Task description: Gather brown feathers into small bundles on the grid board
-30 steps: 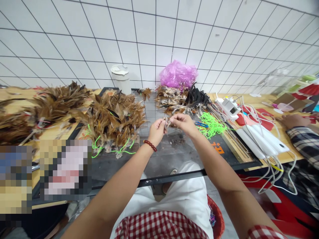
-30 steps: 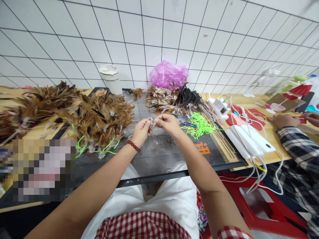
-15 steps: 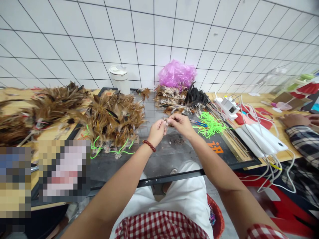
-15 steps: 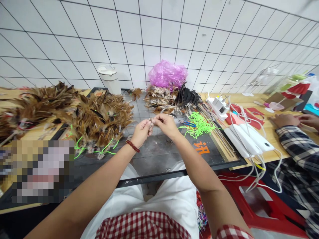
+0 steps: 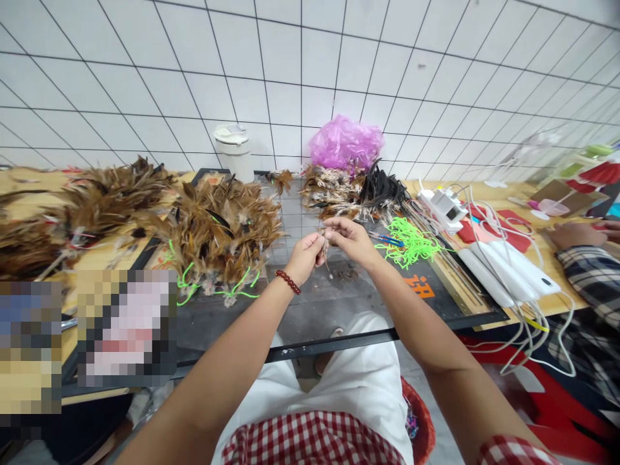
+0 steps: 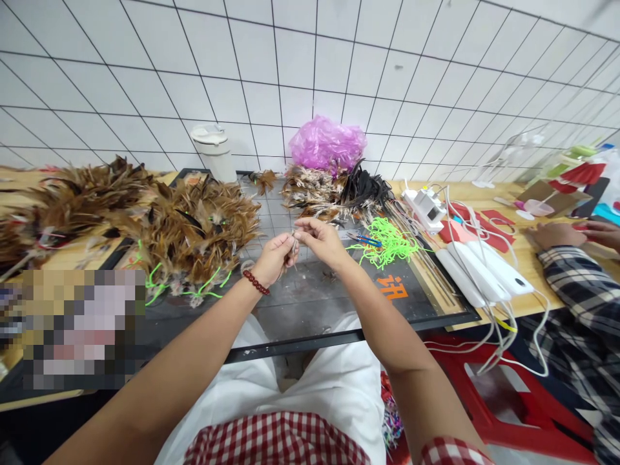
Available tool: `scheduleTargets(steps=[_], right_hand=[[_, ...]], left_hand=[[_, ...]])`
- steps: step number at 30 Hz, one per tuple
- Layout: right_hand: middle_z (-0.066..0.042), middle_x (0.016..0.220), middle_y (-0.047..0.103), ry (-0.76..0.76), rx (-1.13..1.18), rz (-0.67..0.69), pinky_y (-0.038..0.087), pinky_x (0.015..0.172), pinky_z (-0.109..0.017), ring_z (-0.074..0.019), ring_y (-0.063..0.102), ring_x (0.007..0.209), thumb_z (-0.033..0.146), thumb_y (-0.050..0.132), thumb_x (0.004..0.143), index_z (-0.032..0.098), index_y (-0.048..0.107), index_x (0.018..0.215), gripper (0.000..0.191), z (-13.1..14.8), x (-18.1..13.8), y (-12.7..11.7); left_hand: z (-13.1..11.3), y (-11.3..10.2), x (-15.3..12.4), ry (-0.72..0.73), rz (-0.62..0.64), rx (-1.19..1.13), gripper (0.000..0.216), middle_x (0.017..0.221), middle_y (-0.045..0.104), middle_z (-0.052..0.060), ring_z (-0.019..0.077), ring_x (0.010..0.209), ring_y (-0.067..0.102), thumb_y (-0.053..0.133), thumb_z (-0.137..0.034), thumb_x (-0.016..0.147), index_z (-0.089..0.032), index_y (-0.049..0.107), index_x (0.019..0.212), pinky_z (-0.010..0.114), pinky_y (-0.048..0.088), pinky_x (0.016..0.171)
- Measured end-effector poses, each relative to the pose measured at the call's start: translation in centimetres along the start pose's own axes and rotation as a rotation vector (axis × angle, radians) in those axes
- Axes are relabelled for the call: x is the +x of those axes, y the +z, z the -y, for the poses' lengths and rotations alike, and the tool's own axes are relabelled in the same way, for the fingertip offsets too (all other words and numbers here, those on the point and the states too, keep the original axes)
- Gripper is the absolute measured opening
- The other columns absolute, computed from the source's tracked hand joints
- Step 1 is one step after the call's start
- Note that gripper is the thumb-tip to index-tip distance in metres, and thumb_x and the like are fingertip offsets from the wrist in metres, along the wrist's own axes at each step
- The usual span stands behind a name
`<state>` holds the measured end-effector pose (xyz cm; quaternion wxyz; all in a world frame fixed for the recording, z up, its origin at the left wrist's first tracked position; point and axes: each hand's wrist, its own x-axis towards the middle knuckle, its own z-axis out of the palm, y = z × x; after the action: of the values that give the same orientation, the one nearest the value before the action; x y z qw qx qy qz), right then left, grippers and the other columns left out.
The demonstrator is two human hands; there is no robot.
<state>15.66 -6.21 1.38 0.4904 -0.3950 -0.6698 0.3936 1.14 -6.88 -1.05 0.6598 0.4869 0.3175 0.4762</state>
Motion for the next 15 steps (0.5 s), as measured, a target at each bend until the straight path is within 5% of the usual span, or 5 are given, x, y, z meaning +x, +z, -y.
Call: scheduleTargets(steps=[5, 15], right_hand=[[-0.003, 0.080, 0.064, -0.120, -0.106, 0.064, 0.048, 0.074, -0.029, -0.0142, 0.059, 0.077, 0.041, 0.062, 0.081, 0.019, 0.067, 0.080, 0.023, -0.06, 0.10, -0.53], [-0.003, 0.079, 0.066, -0.210, -0.340, -0.087, 0.047, 0.073, -0.028, -0.0144, 0.059, 0.075, 0.031, 0.060, 0.081, 0.018, 0.068, 0.081, 0.015, 0.01, 0.17, -0.80]], left_hand=[[-0.38, 0.05, -0.32, -0.061, 0.044, -0.052, 0.032, 0.054, 0.045, -0.003, 0.0045, 0.040, 0.042, 0.064, -0.042, 0.076, -0.014, 0.052, 0.067, 0.017, 0.027, 0.038], [-0.37, 0.28, -0.38, -0.059, 0.029, -0.076, 0.032, 0.052, 0.038, -0.007, 0.0032, 0.039, 0.037, 0.065, -0.042, 0.078, -0.015, 0.049, 0.069, 0.016, 0.024, 0.039]])
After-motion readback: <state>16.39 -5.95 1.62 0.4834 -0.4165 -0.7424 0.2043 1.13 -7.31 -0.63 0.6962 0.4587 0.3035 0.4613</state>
